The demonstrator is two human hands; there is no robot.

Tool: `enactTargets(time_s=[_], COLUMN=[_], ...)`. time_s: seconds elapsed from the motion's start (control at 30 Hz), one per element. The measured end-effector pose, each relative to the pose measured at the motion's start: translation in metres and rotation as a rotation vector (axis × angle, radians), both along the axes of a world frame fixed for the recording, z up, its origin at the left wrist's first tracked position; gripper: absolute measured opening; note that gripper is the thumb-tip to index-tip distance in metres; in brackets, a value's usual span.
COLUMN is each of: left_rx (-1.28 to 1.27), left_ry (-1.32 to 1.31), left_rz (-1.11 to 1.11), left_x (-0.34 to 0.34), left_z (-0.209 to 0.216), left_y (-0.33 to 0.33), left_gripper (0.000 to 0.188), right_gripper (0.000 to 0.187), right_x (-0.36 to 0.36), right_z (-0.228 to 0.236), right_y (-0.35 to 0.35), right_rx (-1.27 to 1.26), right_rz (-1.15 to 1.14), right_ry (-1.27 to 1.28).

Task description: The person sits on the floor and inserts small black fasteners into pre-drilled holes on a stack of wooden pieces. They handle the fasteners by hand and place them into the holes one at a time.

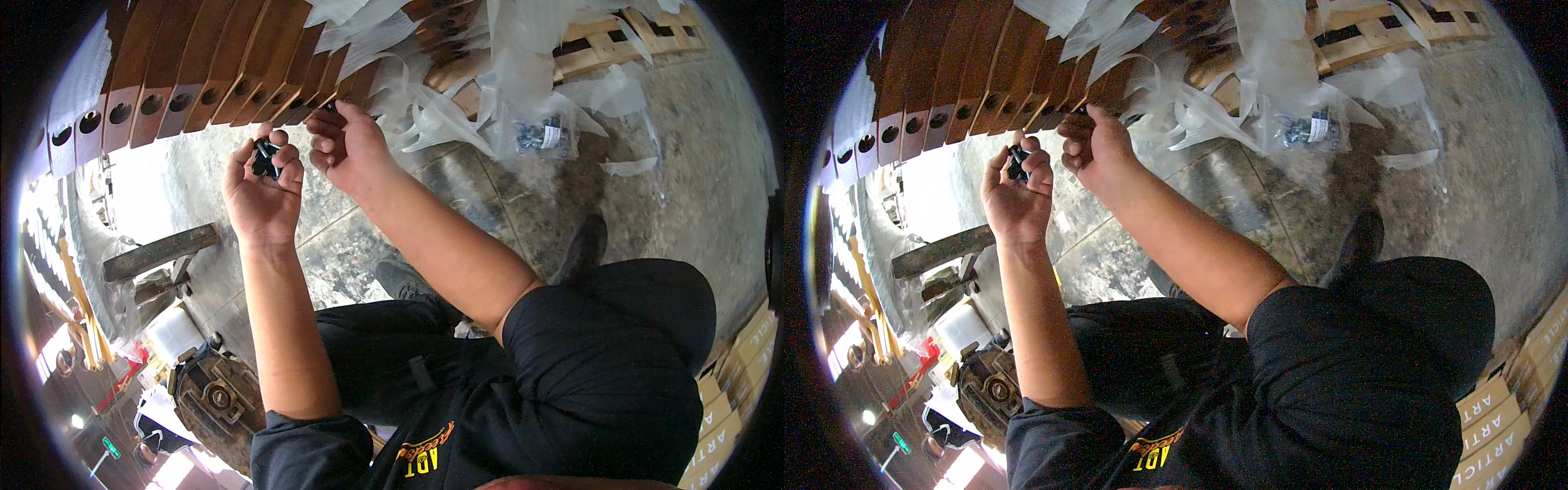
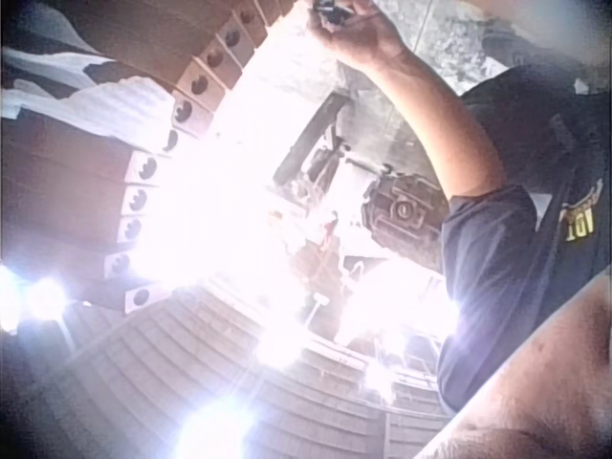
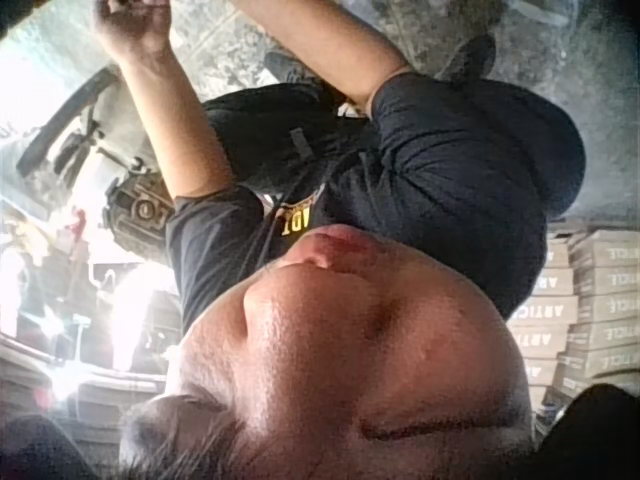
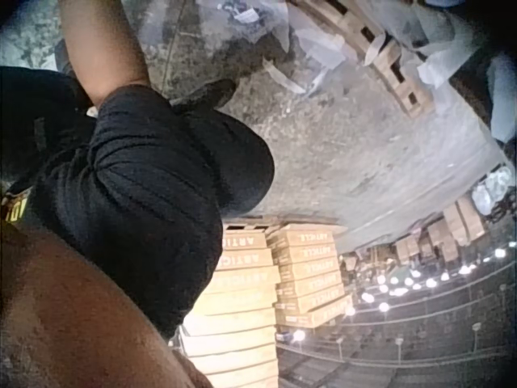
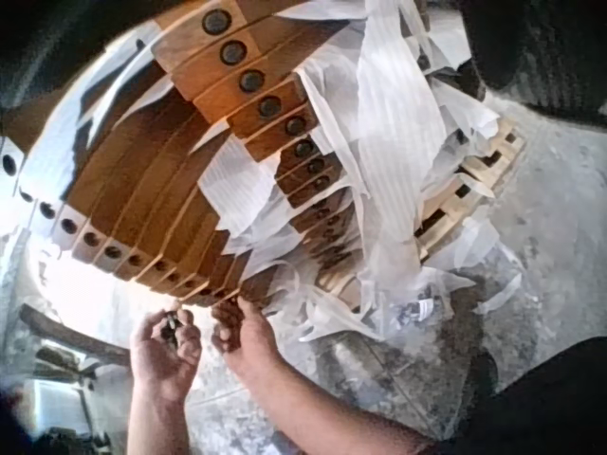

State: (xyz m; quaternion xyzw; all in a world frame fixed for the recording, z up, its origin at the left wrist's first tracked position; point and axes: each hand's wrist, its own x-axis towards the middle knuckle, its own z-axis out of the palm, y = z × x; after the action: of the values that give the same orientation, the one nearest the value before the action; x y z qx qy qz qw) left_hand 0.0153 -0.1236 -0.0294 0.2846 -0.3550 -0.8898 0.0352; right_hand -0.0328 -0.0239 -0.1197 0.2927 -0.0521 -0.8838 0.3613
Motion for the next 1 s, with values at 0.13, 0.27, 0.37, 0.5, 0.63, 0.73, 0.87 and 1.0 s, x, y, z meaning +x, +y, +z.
enactTargets(time_s=[0.13,0.27,0.37,0.5,0.63,0.73,0.87,1.0], left_rx=[0.005,0.01,-0.105,-0.122,-0.153,-0.227,-0.269,-0.311], left_ry=[0.051,0.03,-0.099,-0.089,-0.098,-0.189,-0.285,-0.31], left_rz=[-0.11,-0.139,-0.028,-0.105,-0.103,-0.081,-0.084,-0.096], left_x=[0.003,0.002,-0.002,-0.004,-0.001,-0.006,-0.007,-0.008], left_z=[-0.007,-0.01,-0.008,-0.009,-0.012,-0.013,-0.014,-0.013], left_y=[-0.012,-0.008,0.007,0.0,-0.004,0.004,0.011,0.013], left_gripper=[0.031,0.031,0.03,0.028,0.026,0.027,0.034,0.038], right_gripper=[0.03,0.028,0.026,0.024,0.021,0.02,0.018,0.024], right_x=[-0.003,-0.002,-0.008,-0.005,-0.002,-0.003,-0.003,-0.004], right_z=[-0.001,-0.005,-0.01,-0.006,0.0,-0.005,-0.007,-0.007], right_y=[-0.001,-0.002,0.0,-0.001,-0.002,0.002,0.002,0.001], right_rx=[0.042,0.007,0.053,0.043,0.153,0.151,0.2,0.203], right_rz=[-0.001,0.023,0.026,0.054,0.046,0.045,0.076,0.091], right_ry=[0.015,0.002,0.022,0.029,0.012,0.06,0.107,0.151])
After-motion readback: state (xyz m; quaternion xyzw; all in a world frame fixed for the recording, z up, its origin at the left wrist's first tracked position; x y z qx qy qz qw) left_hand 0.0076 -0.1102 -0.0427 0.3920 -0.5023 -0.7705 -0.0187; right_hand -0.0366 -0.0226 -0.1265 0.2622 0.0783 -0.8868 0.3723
